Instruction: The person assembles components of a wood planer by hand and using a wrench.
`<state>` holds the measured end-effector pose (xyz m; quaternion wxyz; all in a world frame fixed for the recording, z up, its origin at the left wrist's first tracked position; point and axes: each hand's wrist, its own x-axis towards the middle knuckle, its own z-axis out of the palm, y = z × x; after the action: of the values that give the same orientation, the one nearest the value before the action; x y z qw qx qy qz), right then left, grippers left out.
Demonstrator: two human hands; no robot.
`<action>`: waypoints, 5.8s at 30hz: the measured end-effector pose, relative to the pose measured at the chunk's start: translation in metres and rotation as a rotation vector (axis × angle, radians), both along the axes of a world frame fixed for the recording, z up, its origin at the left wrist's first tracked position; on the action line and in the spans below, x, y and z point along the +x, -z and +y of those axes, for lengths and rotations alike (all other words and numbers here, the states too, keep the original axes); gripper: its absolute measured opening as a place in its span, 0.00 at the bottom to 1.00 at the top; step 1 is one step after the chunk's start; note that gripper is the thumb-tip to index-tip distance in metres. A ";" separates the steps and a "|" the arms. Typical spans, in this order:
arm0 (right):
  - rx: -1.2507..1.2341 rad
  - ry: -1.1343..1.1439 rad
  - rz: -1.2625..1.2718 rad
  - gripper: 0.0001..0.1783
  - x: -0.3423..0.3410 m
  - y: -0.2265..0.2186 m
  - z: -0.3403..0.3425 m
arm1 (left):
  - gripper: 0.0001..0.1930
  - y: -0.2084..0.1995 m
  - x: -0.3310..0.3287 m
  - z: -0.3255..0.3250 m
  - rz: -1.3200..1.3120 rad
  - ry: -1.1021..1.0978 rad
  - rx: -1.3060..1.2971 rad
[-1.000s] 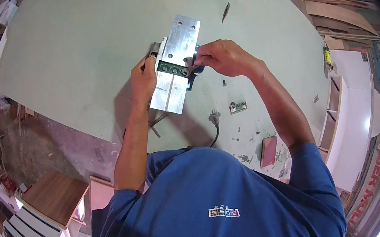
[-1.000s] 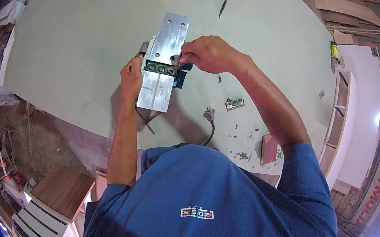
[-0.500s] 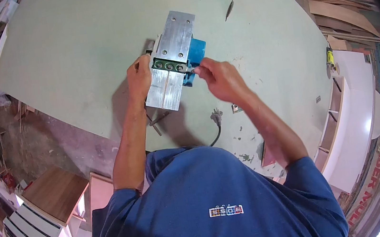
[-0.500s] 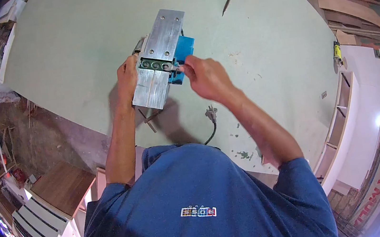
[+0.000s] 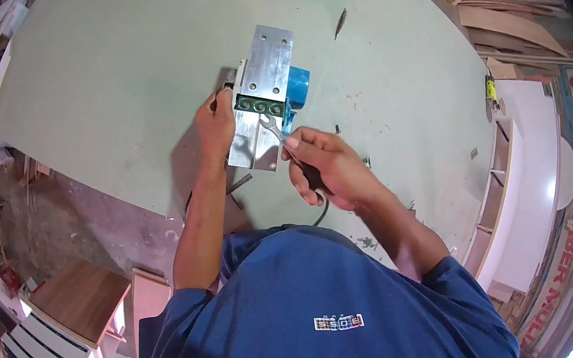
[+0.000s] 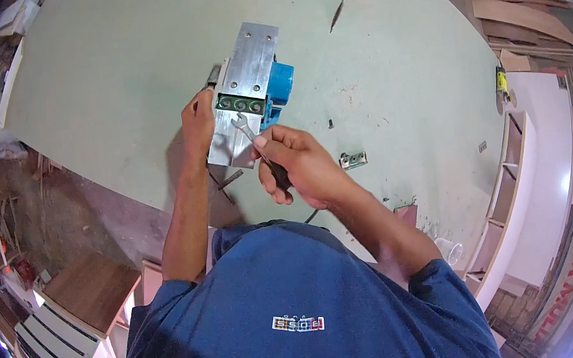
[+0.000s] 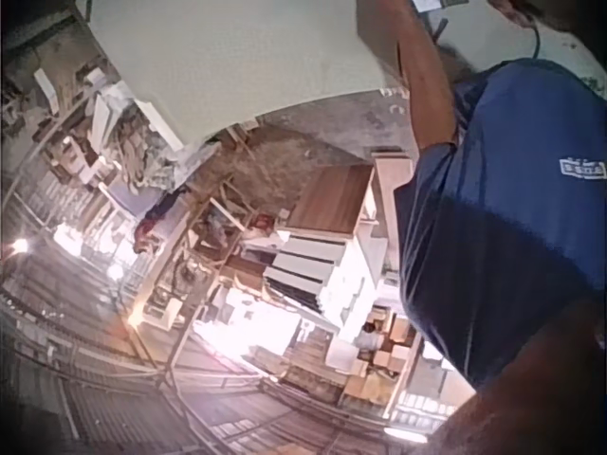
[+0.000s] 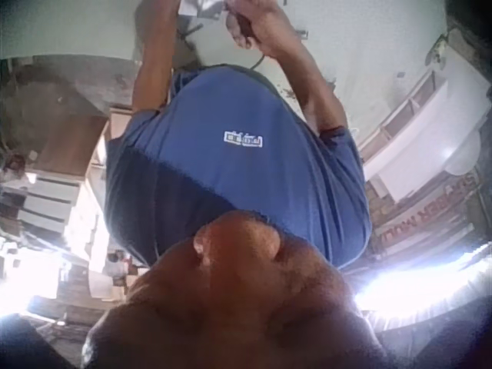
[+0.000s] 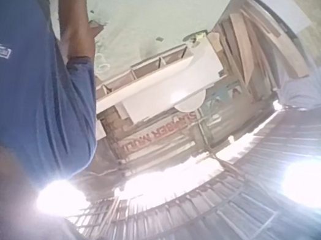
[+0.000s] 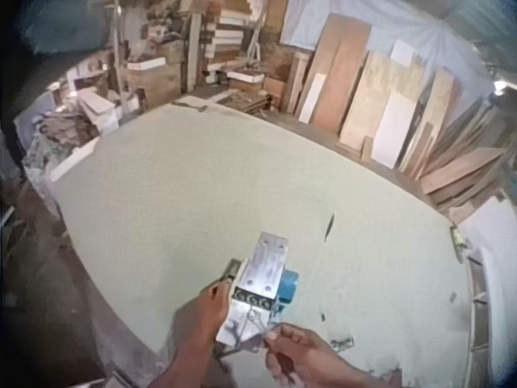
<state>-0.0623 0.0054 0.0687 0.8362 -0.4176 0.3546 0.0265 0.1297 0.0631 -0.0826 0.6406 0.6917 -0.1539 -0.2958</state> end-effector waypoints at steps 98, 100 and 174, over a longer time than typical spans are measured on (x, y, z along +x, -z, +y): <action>-0.945 -0.753 0.220 0.15 0.039 0.043 -0.125 | 0.19 -0.017 0.018 0.004 0.057 0.155 0.099; -0.869 -0.625 0.236 0.15 0.024 0.054 -0.108 | 0.19 -0.012 0.020 0.005 0.021 0.162 0.109; -1.272 -0.584 0.194 0.17 0.056 0.024 -0.097 | 0.31 -0.007 0.027 0.007 0.030 0.263 0.096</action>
<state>-0.0058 -0.0915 0.0443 0.3531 -0.8991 0.2478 0.0744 0.1571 0.0704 -0.0755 0.5649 0.6908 -0.2194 -0.3945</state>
